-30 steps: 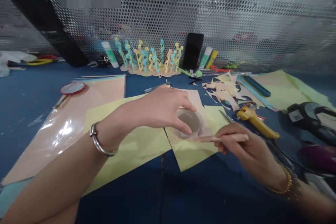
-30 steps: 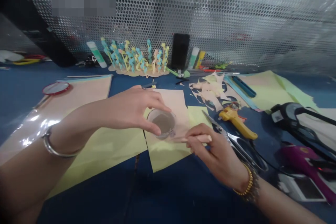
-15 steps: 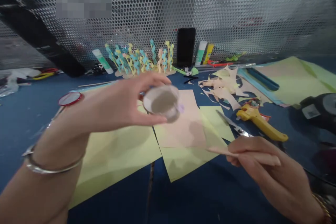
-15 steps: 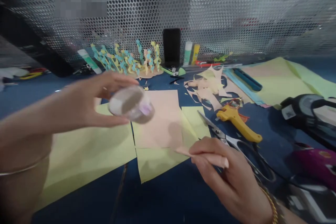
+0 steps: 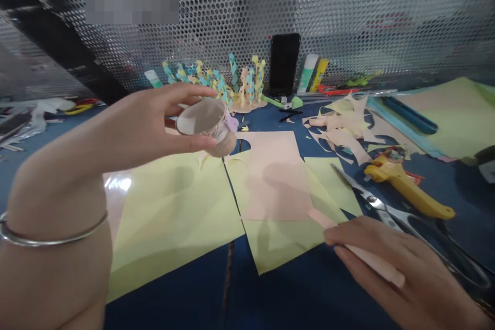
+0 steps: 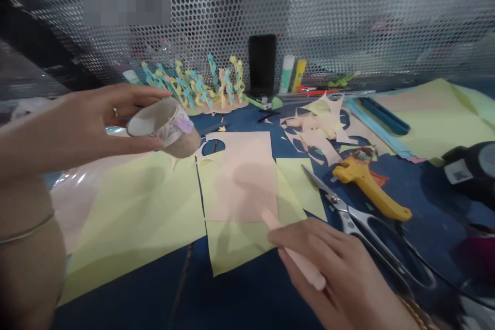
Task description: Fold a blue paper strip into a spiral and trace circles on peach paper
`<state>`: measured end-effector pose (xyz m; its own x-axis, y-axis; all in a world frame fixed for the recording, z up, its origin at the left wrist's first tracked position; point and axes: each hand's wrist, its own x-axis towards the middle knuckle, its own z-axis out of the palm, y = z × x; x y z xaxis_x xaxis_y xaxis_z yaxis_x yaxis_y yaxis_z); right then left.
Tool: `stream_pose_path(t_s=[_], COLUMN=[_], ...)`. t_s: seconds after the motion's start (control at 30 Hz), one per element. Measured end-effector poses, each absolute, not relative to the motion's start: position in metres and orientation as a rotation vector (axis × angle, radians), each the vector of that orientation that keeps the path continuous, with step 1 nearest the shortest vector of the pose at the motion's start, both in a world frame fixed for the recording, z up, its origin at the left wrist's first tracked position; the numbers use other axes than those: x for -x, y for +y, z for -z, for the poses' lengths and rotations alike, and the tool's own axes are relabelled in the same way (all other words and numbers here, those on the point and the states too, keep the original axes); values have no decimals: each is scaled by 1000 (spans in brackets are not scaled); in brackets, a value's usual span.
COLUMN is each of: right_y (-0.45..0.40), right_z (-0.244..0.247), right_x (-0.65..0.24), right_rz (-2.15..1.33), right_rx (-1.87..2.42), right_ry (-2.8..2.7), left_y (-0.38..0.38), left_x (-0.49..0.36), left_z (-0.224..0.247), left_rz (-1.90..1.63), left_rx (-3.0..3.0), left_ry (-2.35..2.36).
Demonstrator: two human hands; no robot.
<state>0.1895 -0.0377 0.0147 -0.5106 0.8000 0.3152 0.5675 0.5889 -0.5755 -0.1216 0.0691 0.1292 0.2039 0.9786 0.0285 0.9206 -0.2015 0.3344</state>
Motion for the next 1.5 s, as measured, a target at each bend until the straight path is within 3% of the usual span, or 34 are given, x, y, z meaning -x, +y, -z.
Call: stream_pose_path(t_s=[0.27, 0.47, 0.7, 0.93, 1.23, 1.5], right_y=[-28, -38, -39, -42, -50, -53], right_z=[-22, -29, -28, -17, -29, -21], right_x=[-184, -190, -219, -227, -229, -227], right_rz=[-1088, -695, -346, -492, -540, -361], right_rx=[1132, 1023, 1031, 1147, 1138, 981], right_ry=[-1686, -2063, -2332, -2368, -2198, -2278], left_y=[67, 80, 69, 81, 130, 190], left_x=[105, 105, 116, 131, 46, 106], left_z=[-124, -91, -101, -109, -146, -91], left_rz=[20, -6, 58, 10, -2, 474], left_rx=[-2335, -2424, -2296, -2319, -2526, -2400], left_ry=[1556, 1400, 1380, 1631, 1439, 1678])
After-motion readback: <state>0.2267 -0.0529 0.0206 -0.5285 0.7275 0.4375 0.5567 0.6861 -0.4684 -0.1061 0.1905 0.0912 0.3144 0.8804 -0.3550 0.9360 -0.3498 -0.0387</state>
